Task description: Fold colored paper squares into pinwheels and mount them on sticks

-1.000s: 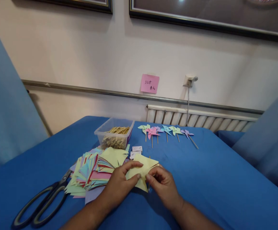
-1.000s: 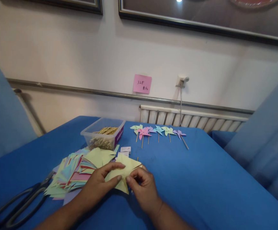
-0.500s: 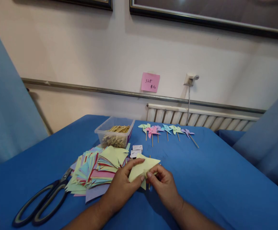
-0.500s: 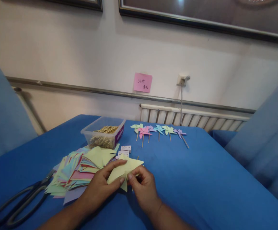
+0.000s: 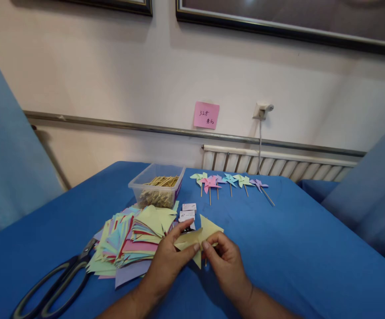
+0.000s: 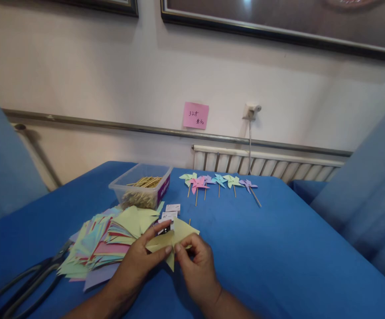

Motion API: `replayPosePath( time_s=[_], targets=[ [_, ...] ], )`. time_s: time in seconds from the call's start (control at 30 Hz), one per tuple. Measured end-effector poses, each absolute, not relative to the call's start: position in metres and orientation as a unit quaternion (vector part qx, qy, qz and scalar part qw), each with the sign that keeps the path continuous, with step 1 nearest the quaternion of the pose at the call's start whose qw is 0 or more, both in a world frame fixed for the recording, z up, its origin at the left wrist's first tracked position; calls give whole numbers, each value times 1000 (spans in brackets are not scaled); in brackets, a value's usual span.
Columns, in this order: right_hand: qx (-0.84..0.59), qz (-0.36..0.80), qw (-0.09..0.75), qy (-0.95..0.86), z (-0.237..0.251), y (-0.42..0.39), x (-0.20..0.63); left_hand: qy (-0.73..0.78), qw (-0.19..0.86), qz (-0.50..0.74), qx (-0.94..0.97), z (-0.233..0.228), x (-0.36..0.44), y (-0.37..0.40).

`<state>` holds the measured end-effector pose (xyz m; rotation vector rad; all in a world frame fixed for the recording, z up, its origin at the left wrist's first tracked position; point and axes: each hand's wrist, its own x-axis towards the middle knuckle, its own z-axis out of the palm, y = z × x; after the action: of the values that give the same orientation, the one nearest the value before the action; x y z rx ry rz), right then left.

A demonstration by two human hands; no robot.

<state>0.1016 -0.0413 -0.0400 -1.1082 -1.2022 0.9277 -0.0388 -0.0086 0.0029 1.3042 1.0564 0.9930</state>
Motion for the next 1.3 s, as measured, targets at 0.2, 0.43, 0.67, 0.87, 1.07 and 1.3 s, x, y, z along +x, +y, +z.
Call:
replayPosePath(
  time_s=[0.2,0.43,0.67,0.87,1.07,1.3],
  targets=[
    [-487,396,587,-511,-39,-41,101,451,618,404,501,-7,-36,-7],
    [-480,434,592,-481,-39,-39,99,458,618,423,480,-7,-34,-8],
    [-476,441,596,-473,-40,-37,99,453,618,426,481,-9,-33,-9],
    [-467,456,584,-482,-39,-41,97,465,611,431,473,-7,-33,-7],
    [-462,417,681,-385,-37,-30,116,465,605,424,487,5,-40,-4],
    [-378,618,522,-450,-37,-29,119,488,515,285,644,10,-44,-8]
  ],
)
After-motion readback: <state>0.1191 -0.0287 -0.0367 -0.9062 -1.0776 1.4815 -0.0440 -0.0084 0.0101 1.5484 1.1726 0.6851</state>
